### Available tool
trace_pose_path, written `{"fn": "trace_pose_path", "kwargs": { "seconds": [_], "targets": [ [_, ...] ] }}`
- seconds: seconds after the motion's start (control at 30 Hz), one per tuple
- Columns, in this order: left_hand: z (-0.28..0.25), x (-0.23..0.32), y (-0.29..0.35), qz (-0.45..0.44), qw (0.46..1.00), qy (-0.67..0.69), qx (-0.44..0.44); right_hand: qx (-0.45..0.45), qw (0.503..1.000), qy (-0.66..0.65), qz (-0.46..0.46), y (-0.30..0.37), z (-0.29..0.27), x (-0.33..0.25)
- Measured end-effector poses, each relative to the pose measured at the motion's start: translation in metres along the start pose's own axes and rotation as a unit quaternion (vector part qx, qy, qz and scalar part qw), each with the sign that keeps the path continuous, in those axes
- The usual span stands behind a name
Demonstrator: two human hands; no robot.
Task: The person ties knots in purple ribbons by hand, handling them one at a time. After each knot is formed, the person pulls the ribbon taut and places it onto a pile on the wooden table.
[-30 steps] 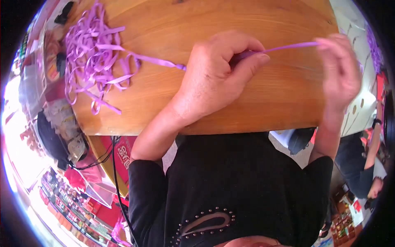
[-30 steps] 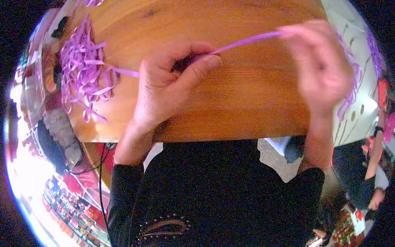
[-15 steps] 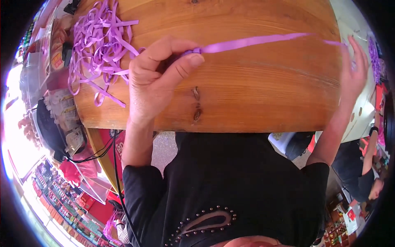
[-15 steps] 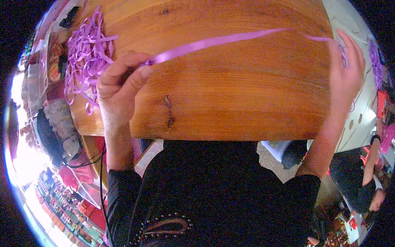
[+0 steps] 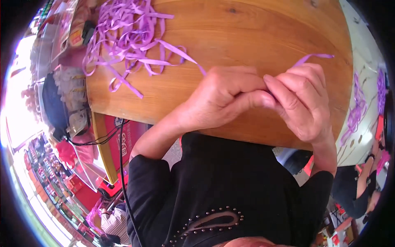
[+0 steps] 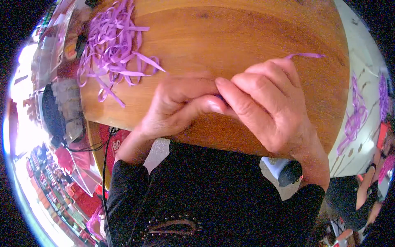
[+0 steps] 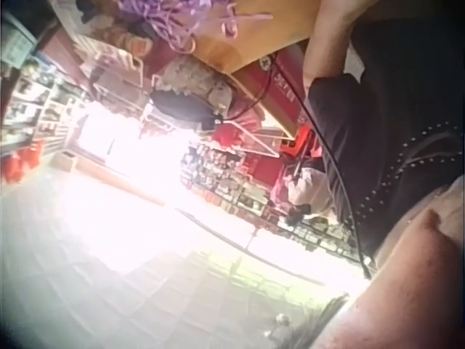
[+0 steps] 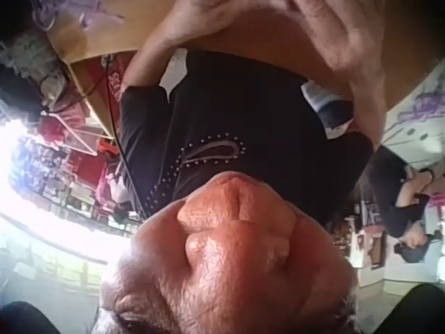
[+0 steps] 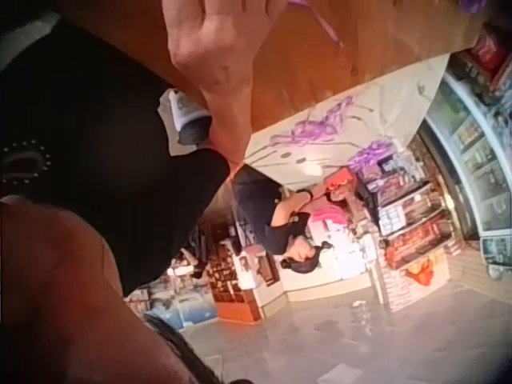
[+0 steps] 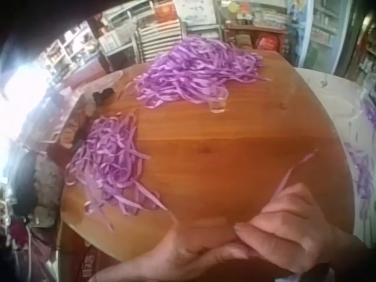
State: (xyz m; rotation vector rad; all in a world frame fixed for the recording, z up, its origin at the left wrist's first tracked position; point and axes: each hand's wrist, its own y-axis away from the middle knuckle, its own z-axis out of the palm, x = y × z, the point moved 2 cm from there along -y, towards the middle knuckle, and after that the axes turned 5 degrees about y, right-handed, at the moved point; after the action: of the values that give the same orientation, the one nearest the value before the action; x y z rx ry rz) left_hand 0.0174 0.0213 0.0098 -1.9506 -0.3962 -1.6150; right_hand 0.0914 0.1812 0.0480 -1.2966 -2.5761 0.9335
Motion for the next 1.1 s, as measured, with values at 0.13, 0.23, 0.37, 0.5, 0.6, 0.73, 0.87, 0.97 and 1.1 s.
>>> {"fn": "trace_pose_path", "kwargs": {
  "seconds": [0.13, 0.23, 0.37, 0.5, 0.6, 0.73, 0.87, 0.97, 1.1],
  "targets": [
    [-0.001, 0.004, -0.007, 0.005, 0.998, -0.008, -0.057, 0.009, 0.999, 0.001, 0.031, 0.001, -0.004, 0.0],
    [-0.002, 0.006, -0.007, 0.079, 0.991, -0.098, -0.035, 0.001, 0.999, 0.023, 0.022, 0.004, -0.011, 0.0],
    [-0.025, 0.01, -0.001, 0.098, 0.978, -0.185, -0.002, 0.02, 0.995, 0.064, 0.07, 0.02, -0.021, 0.01],
    [-0.035, 0.018, 0.004, 0.071, 0.969, -0.236, -0.014, 0.012, 0.992, 0.009, 0.121, 0.037, -0.037, 0.015],
    [-0.01, 0.012, -0.005, 0.122, 0.952, -0.277, 0.049, 0.01, 0.997, 0.018, 0.078, 0.022, -0.034, 0.005],
    [0.013, 0.016, -0.018, 0.109, 0.985, -0.098, 0.086, 0.036, 0.997, 0.047, 0.051, 0.014, -0.034, 0.004],
    [0.036, 0.007, -0.02, 0.071, 0.989, 0.129, 0.007, 0.056, 0.994, 0.086, 0.047, 0.007, -0.043, 0.003],
    [0.027, 0.013, -0.021, 0.049, 0.996, 0.074, 0.013, 0.069, 0.993, 0.079, 0.06, 0.01, -0.049, 0.003],
    [0.004, 0.014, -0.009, 0.074, 0.995, -0.049, 0.035, 0.064, 0.989, 0.064, 0.114, 0.024, -0.056, 0.01]
  ]
}}
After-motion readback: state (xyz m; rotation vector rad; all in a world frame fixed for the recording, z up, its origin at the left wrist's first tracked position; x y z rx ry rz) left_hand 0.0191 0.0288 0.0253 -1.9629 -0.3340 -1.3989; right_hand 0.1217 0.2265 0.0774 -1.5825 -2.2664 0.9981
